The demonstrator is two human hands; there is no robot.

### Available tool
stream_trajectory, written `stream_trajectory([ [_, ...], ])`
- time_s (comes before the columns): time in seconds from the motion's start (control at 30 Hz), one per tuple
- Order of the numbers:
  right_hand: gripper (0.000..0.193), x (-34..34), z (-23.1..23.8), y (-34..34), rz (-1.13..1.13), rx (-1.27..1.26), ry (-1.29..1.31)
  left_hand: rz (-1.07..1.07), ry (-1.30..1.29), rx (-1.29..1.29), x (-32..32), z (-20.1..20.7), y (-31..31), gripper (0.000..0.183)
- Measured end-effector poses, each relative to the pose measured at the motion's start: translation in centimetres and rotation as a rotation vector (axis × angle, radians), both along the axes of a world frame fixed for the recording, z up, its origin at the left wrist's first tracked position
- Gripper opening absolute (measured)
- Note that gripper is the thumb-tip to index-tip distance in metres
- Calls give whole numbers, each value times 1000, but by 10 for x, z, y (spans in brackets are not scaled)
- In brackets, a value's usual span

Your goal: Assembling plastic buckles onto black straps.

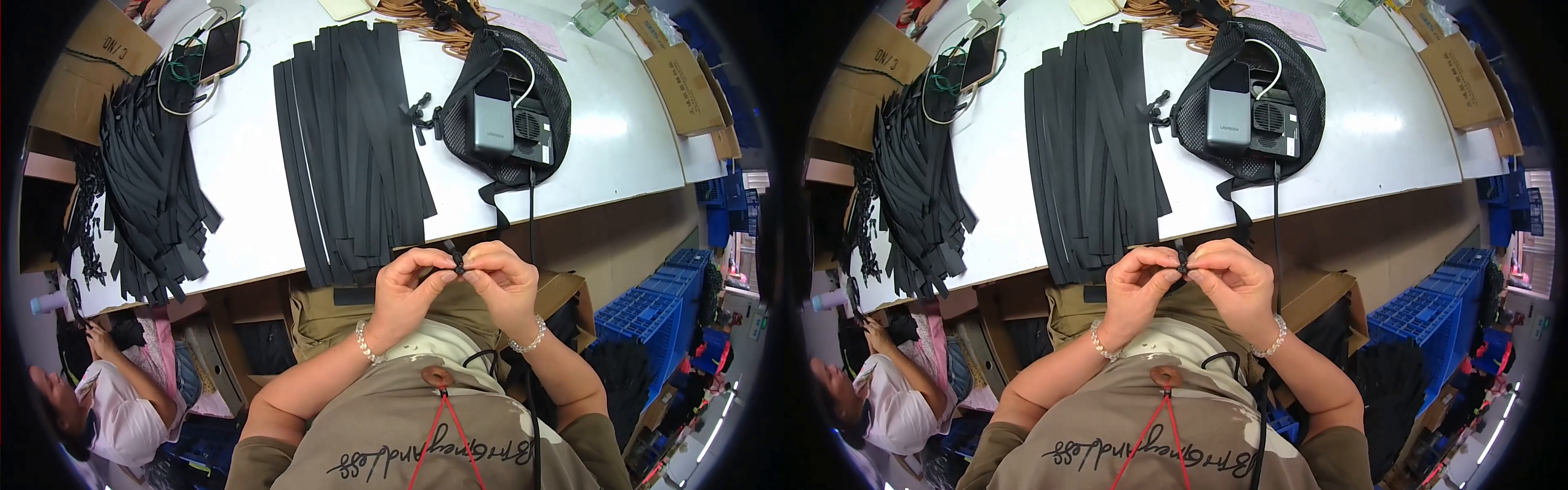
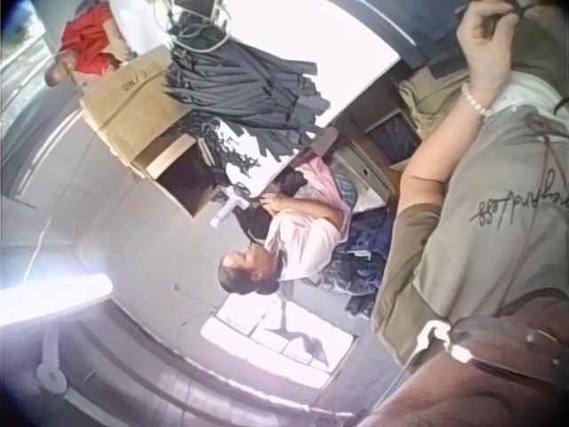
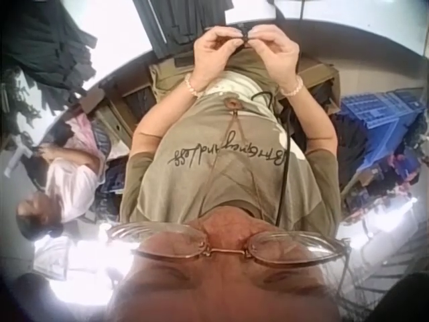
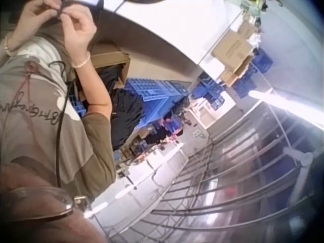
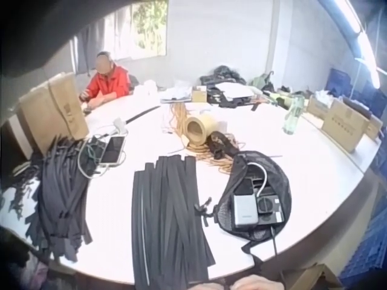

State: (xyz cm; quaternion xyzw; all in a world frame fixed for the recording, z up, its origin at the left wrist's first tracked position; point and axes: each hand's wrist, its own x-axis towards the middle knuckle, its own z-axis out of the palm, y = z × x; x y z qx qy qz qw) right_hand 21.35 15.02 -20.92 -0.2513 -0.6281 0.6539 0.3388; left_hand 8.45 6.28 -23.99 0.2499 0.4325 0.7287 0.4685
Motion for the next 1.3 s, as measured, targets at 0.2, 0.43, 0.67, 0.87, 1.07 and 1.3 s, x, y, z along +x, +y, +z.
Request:
stream_trajectory([
  [0.2, 10, -2, 13, -5, -9, 123, -70, -61, 437, -32, -17, 9, -4, 9],
  [0.43, 13, -3, 14, -10, -109, 114, -86, -116, 308, -172, -11, 19, -2, 11],
  [0.67, 20, -1, 19, -2, 24, 234, -153, -87, 469, -81, -15, 21, -4, 6],
  [0.87, 17, -2, 18, -6, 19, -25, -68, -45, 527, -20, -15, 25, -3, 7],
  [1.07, 14, -2, 15, -6, 9, -208, -41, -4, 588, 41, -17, 26, -1, 7],
  [1.3, 12, -7, 23, -12, -24, -172, -4, 22, 596, 83, -21, 20, 0, 10],
])
